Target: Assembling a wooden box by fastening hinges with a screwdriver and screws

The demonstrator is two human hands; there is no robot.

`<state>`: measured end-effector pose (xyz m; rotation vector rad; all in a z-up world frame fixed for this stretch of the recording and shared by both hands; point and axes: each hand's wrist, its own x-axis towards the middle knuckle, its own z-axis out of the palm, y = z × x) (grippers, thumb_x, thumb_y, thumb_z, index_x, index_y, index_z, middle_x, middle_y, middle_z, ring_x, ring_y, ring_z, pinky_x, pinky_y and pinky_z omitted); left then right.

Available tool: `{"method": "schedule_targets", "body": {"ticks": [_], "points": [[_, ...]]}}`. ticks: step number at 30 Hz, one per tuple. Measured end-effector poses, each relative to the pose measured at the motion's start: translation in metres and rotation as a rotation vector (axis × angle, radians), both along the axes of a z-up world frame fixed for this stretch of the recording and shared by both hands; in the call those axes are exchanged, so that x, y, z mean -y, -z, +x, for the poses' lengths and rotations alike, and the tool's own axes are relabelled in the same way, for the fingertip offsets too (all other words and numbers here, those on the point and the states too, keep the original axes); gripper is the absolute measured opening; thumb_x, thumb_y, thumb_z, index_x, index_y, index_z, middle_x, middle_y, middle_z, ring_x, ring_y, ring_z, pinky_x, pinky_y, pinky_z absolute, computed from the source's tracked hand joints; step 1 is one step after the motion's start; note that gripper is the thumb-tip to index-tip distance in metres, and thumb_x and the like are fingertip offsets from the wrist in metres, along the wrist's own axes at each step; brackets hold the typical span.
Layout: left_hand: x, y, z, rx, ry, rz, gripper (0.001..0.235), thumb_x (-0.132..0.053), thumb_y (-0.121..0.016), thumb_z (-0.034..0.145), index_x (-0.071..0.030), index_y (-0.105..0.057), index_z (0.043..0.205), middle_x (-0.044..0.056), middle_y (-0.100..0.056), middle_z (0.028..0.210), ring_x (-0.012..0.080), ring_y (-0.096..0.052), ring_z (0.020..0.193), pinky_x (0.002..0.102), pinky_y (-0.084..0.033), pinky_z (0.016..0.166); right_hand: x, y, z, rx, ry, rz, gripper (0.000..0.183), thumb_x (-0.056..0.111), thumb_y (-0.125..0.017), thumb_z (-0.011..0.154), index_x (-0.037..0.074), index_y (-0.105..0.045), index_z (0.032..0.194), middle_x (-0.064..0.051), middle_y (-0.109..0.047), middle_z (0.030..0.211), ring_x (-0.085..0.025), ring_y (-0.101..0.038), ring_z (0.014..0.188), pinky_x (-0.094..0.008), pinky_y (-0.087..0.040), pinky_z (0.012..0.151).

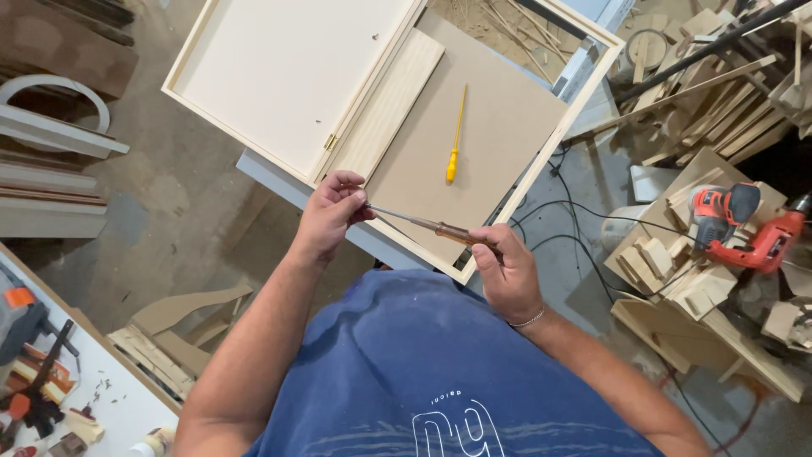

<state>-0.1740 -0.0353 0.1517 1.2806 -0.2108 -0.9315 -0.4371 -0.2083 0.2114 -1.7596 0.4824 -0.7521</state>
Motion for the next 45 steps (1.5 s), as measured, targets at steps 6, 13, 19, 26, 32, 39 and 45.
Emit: {"method": "schedule_targets", "body": {"ticks": [6, 13, 19, 26, 32, 39, 45], "points": [[0.000, -0.006, 0.001, 0.006, -0.013, 0.012, 0.025, 0.002, -0.064, 0.095, -0.001, -0.060, 0.120, 0.011, -0.067, 0.084, 0.0254, -0.077, 0.071, 0.036, -0.067, 0.069, 0.002, 0.000, 0.001, 0.008, -0.006, -0.005, 0.018, 0.010, -0.061, 0.101, -0.002, -0.072, 0.110, -0.010, -0.059, 0.071, -0.021, -0.060, 0.061, -0.033, -0.050, 0.057], [0.001, 0.002, 0.005, 0.002, -0.014, 0.016, 0.025, 0.002, -0.065, 0.095, 0.000, -0.060, 0.120, 0.012, -0.068, 0.084, 0.0250, -0.076, 0.071, 0.036, -0.068, 0.069, 0.003, 0.005, 0.003, -0.008, -0.010, 0.005, 0.019, 0.009, -0.060, 0.102, -0.003, -0.071, 0.112, -0.012, -0.059, 0.075, -0.022, -0.061, 0.062, -0.034, -0.050, 0.058], [0.003, -0.029, 0.007, 0.107, 0.039, 0.103, 0.023, 0.002, -0.065, 0.094, 0.001, -0.062, 0.117, 0.010, -0.065, 0.081, 0.0216, -0.076, 0.071, 0.033, -0.067, 0.071, 0.004, 0.006, 0.007, 0.040, -0.040, -0.067, 0.019, 0.008, -0.062, 0.101, -0.002, -0.072, 0.113, -0.015, -0.065, 0.086, -0.029, -0.068, 0.074, -0.035, -0.054, 0.064], [-0.003, -0.002, 0.010, 0.129, 0.047, 0.115, 0.023, 0.003, -0.068, 0.092, 0.002, -0.064, 0.114, 0.013, -0.066, 0.079, 0.0238, -0.076, 0.069, 0.035, -0.067, 0.069, 0.005, 0.009, 0.008, 0.048, -0.092, -0.205, 0.019, 0.008, -0.070, 0.095, 0.003, -0.076, 0.112, -0.012, -0.072, 0.092, -0.029, -0.071, 0.079, -0.036, -0.057, 0.066], [-0.004, -0.008, 0.003, 0.124, 0.010, 0.179, 0.019, 0.000, -0.068, 0.093, 0.003, -0.065, 0.111, 0.012, -0.064, 0.078, 0.0227, -0.075, 0.069, 0.035, -0.067, 0.070, -0.003, 0.014, 0.012, -0.076, 0.037, 0.141, 0.019, 0.011, -0.070, 0.098, -0.001, -0.073, 0.112, -0.014, -0.068, 0.073, -0.017, -0.066, 0.059, -0.032, -0.056, 0.057], [-0.011, -0.015, 0.005, 0.121, 0.013, 0.206, 0.016, -0.002, -0.064, 0.095, 0.002, -0.065, 0.111, 0.009, -0.059, 0.075, 0.0203, -0.072, 0.067, 0.035, -0.067, 0.069, -0.003, 0.028, 0.021, -0.077, 0.148, 0.229, 0.017, 0.008, -0.063, 0.103, -0.003, -0.070, 0.113, -0.014, -0.068, 0.074, -0.016, -0.065, 0.057, -0.032, -0.056, 0.055], [-0.025, -0.070, -0.022, 0.330, 0.633, 0.393, 0.015, -0.007, -0.070, 0.089, -0.006, -0.076, 0.103, 0.007, -0.065, 0.072, 0.0174, -0.066, 0.068, 0.035, -0.059, 0.069, 0.013, 0.065, 0.056, -0.232, 0.222, -0.091, 0.020, 0.011, -0.072, 0.098, 0.009, -0.078, 0.117, -0.014, -0.071, 0.087, -0.030, -0.072, 0.081, -0.039, -0.057, 0.074]]}}
